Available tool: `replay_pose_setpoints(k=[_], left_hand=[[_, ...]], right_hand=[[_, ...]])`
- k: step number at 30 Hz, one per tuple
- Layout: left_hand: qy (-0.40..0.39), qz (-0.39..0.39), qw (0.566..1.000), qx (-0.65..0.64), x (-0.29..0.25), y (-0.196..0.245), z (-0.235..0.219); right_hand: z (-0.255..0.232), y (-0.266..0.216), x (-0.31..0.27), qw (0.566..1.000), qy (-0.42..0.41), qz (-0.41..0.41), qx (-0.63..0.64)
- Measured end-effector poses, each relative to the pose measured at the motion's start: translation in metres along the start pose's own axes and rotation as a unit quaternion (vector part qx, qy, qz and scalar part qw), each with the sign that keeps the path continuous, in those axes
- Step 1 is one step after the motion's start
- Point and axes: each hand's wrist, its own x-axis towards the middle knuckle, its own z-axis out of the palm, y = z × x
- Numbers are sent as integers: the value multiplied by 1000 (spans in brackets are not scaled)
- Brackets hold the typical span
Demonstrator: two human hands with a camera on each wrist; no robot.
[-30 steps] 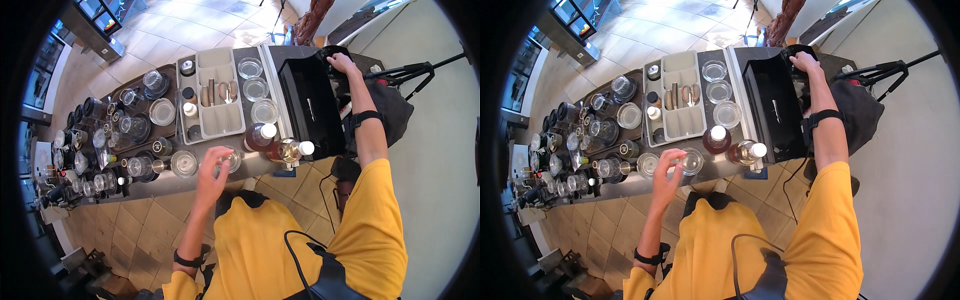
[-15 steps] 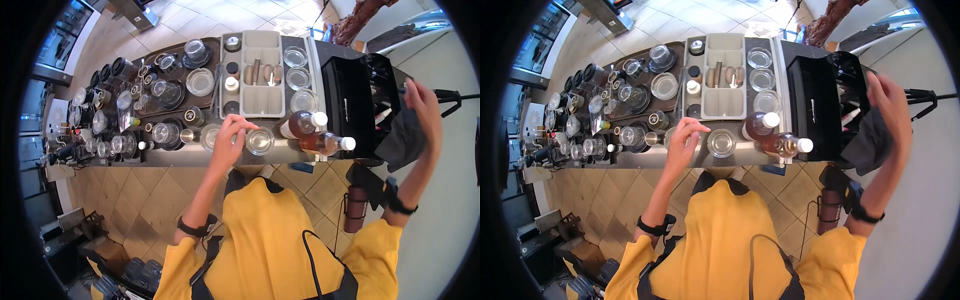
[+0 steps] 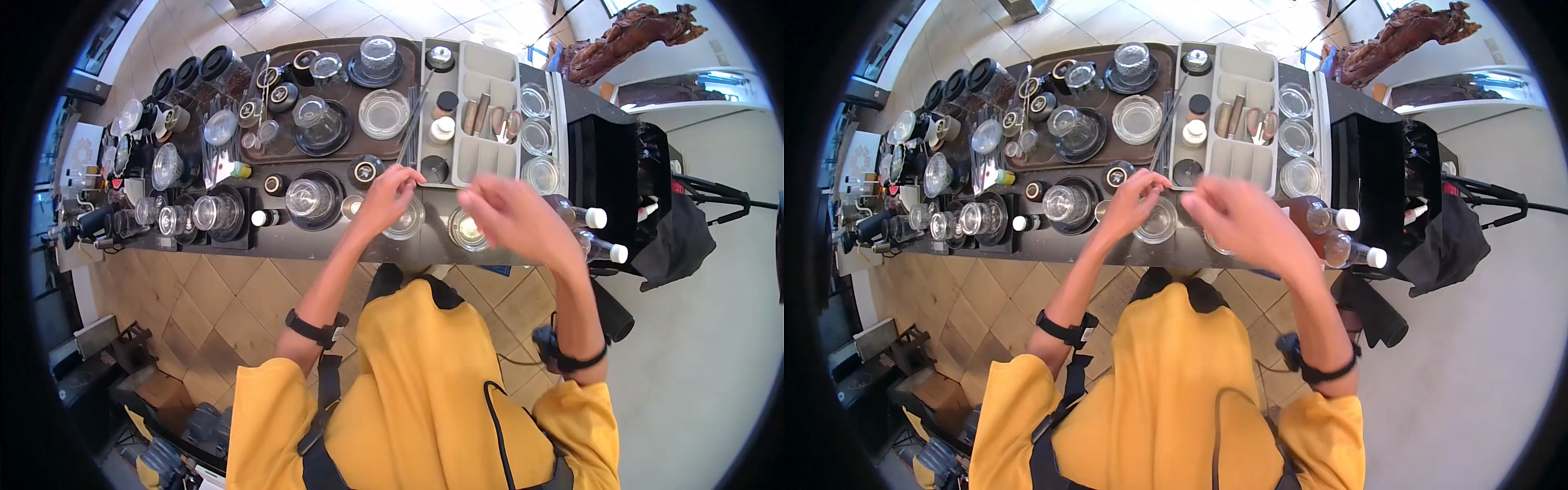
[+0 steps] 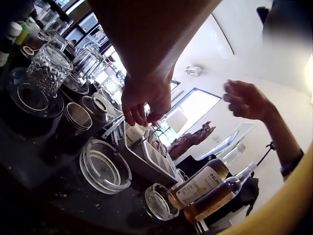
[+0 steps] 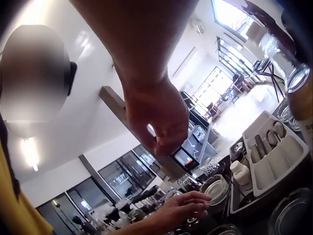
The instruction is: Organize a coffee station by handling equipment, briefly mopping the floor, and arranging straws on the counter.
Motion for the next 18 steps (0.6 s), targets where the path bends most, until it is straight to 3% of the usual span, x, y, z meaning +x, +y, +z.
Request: replay_pose_setpoints(k=[1, 3, 5, 7, 8, 10, 18], left_hand=[[3, -1, 1000, -3, -4, -2, -5], [-28, -24, 999, -21, -15, 0, -13], [-17, -20, 999, -35, -31, 1, -22], [-31, -49, 995, -79, -43, -2, -31], [-38, -54, 993, -93, -49, -8, -35], [-24, -59, 994, -92, -59, -7, -43], [6, -98, 989, -114, -92, -15, -64]], right_hand=[[8, 3, 29, 1000, 3, 8, 1], [24, 28, 82, 995, 10, -57, -87], [32, 45, 133, 984, 25, -24, -175], [39, 71, 185, 950, 82, -30, -301], [41, 74, 201, 949, 78, -32, -304], [46, 73, 227, 890, 104, 15, -445], [44, 83, 285, 840, -48, 34, -540]])
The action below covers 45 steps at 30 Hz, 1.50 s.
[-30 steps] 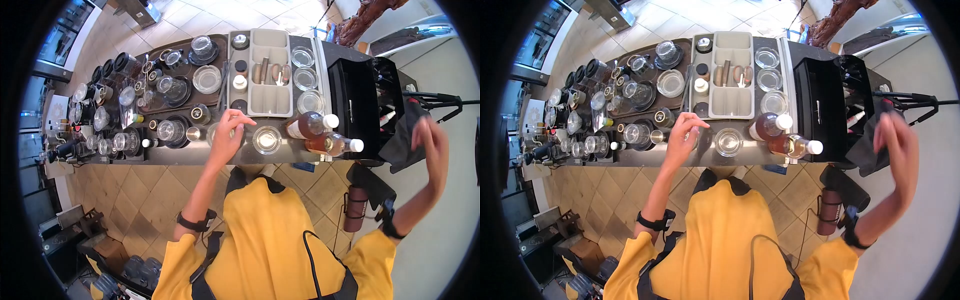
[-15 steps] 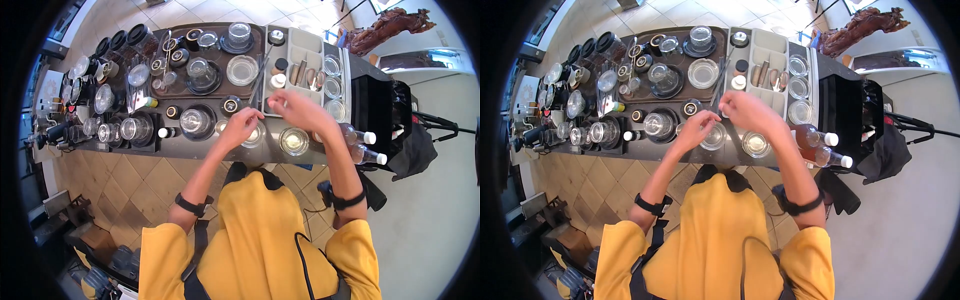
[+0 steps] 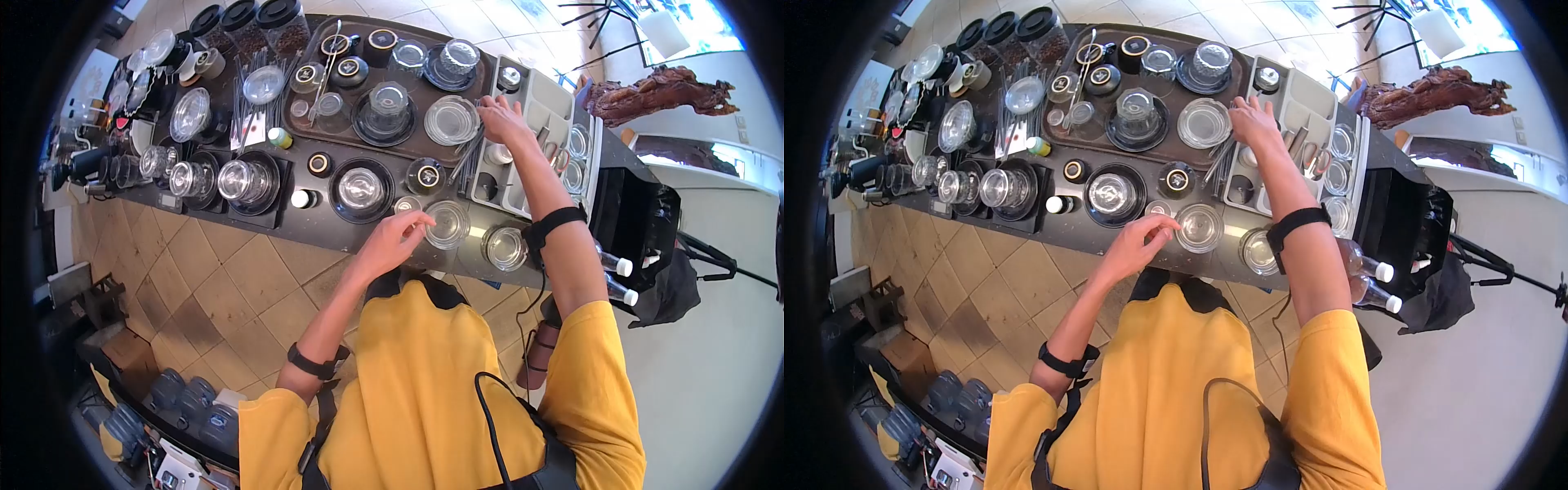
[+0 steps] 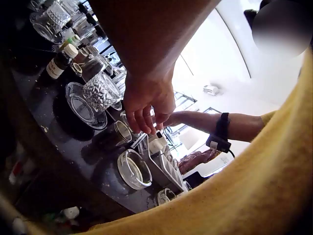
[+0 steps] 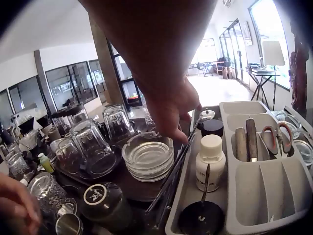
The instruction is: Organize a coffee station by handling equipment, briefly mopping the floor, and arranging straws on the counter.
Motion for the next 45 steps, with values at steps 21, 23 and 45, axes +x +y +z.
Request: replay_pose_setpoints(k=[21, 23, 45], left_hand=[[6, 8, 999, -30, -7, 3, -9], [7, 9, 1000, -27, -6, 7, -10], [313, 171, 912, -201, 30, 57, -23]], right_hand=[[8, 27, 15, 990, 56, -117, -63], [10, 29, 17, 988, 63, -122, -64], [-118, -31, -125, 942, 110, -130, 290]])
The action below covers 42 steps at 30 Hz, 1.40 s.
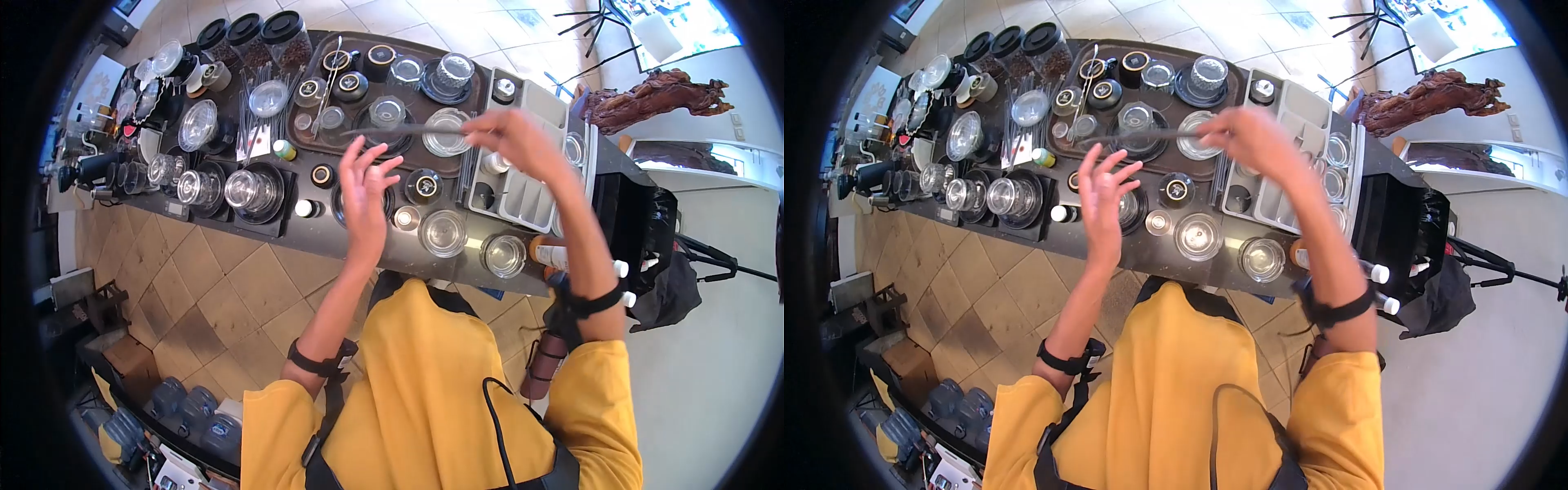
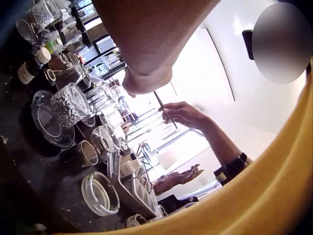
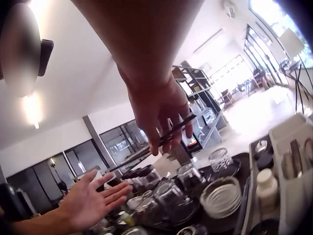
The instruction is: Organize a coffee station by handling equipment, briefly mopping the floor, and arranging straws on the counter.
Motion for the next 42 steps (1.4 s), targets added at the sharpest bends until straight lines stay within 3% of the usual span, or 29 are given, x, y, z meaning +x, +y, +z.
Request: replay_pose_setpoints(k=[2, 3, 6, 11, 14, 25, 29, 34, 36, 37, 39, 40, 42], left_hand=[[31, -34, 994, -94, 8, 12, 0], [37, -20, 996, -76, 11, 12, -1], [73, -18, 992, -106, 10, 29, 3], [128, 3, 987, -101, 12, 32, 2], [140, -5, 986, -85, 9, 36, 7], [92, -55, 989, -97, -19, 12, 35], [46, -47, 995, -70, -24, 3, 42], [59, 3, 995, -76, -9, 10, 40], [77, 19, 993, -85, -4, 15, 38], [85, 27, 993, -81, -2, 16, 37], [95, 34, 992, -76, -4, 15, 38], [91, 30, 993, -67, -9, 13, 43], [87, 26, 994, -58, -16, 9, 48]], right_hand=[[33, -18, -17, 996, 19, -34, 80], [52, -17, -23, 987, 40, -69, 142], [90, -33, -42, 948, 2, -11, 319], [122, -49, -64, 917, -23, 51, 395], [129, -45, -69, 916, -48, 65, 392], [125, -40, -85, 905, 8, 105, 413], [128, -36, -89, 889, 14, 103, 445], [130, -25, -98, 855, 0, 97, 509], [137, -12, -101, 808, -21, 119, 577], [142, -10, -102, 808, -22, 118, 576], [151, -11, -104, 653, 21, 155, 741], [155, -13, -103, 653, 20, 155, 741], [161, -16, -101, 601, 61, 142, 784]])
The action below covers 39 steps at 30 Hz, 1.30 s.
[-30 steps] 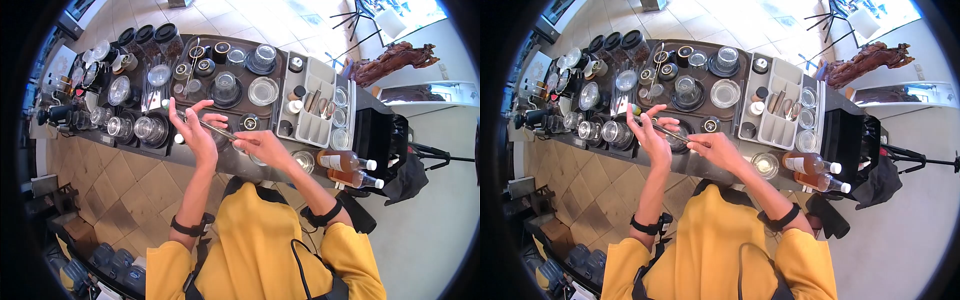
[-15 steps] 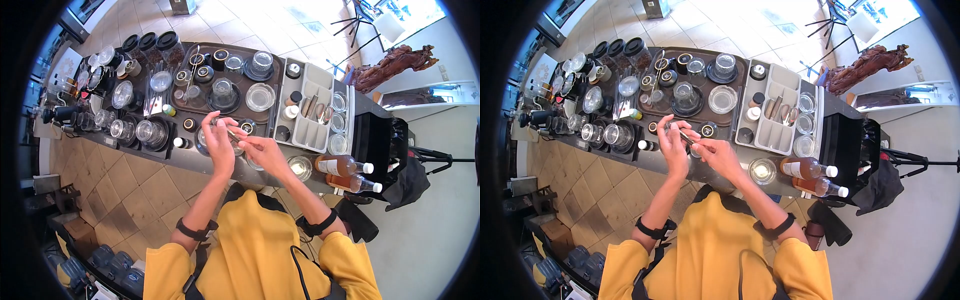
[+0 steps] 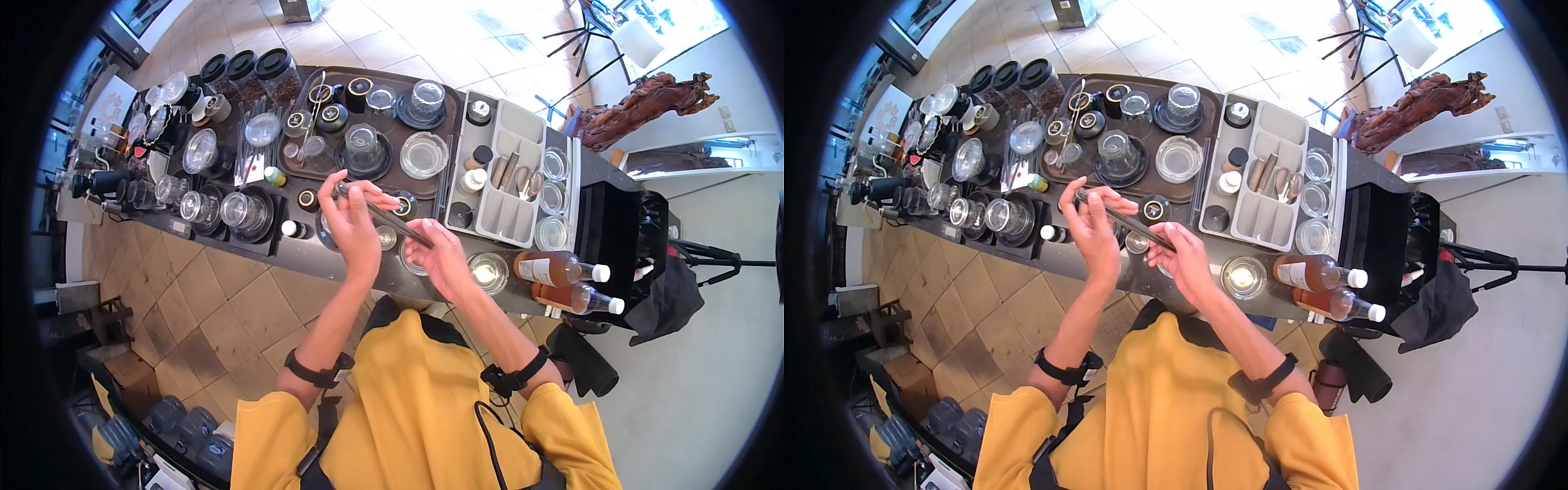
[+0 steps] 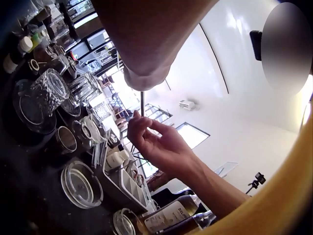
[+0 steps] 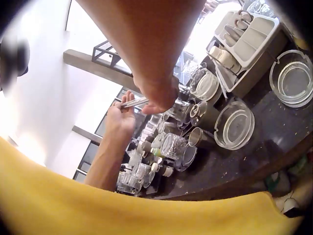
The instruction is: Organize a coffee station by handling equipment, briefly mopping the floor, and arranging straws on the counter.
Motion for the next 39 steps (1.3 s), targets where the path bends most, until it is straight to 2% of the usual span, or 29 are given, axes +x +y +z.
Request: replay_pose_setpoints(k=[2, 4, 7, 8, 9, 10, 11, 13, 14, 16, 17, 19, 20, 23, 24, 26, 27, 32, 34, 39], left_hand=[[-18, 15, 999, 27, -7, -2, 2], [-17, -2, 999, 34, -8, -1, 1], [-29, 5, 999, 20, -4, -8, -9], [-31, -3, 999, 23, -4, -8, -14], [-23, -27, 999, 20, -3, -1, -16], [-14, -49, 999, 17, -2, 2, -20], [-33, -47, 998, 17, 0, -2, -27], [-60, -67, 996, 30, -1, -6, -38], [-85, -83, 992, 41, -1, -8, -42], [-87, -100, 990, 50, -6, -11, -46], [-97, -133, 986, 40, -8, -10, -46], [-115, -167, 978, 43, -10, -9, -49], [-114, -163, 979, 44, -12, -9, -50], [-136, -193, 971, 35, -16, -9, -53], [-135, -189, 972, 35, -17, -9, -56], [-152, -206, 966, 33, -19, -10, -60], [-155, -211, 965, 33, -19, -9, -61], [-156, -215, 963, 43, -19, -9, -64], [-154, -222, 962, 36, -18, -9, -62], [-165, -221, 961, 32, -13, -12, -58]], right_hand=[[-3, 5, 2, 1000, 7, -1, -5], [-5, 9, 2, 1000, 16, 1, -9], [-12, 13, 3, 998, 14, 48, -42], [-19, 11, 9, 966, 16, -32, -257], [-25, 9, 13, 882, 15, -107, -458], [-25, 1, 16, 848, 62, -162, -501], [-30, -9, 25, 808, 84, -154, -562], [-48, -17, 49, 693, 94, -199, -687], [-55, -19, 62, 695, 94, -197, -685], [-63, -22, 84, 526, 79, -225, -816], [-64, -21, 93, 528, 80, -225, -815], [-63, -20, 112, 394, 104, -197, -892], [-62, -18, 121, 394, 103, -201, -891], [-71, -4, 151, 309, 164, -142, -926], [-70, -3, 155, 309, 164, -147, -925], [-69, -1, 160, 301, 197, -86, -929], [-70, -1, 163, 285, 197, -84, -934], [-77, -4, 172, 264, 228, -65, -935], [-80, -5, 175, 300, 242, -77, -919], [-74, -8, 177, 332, 230, -53, -913]])
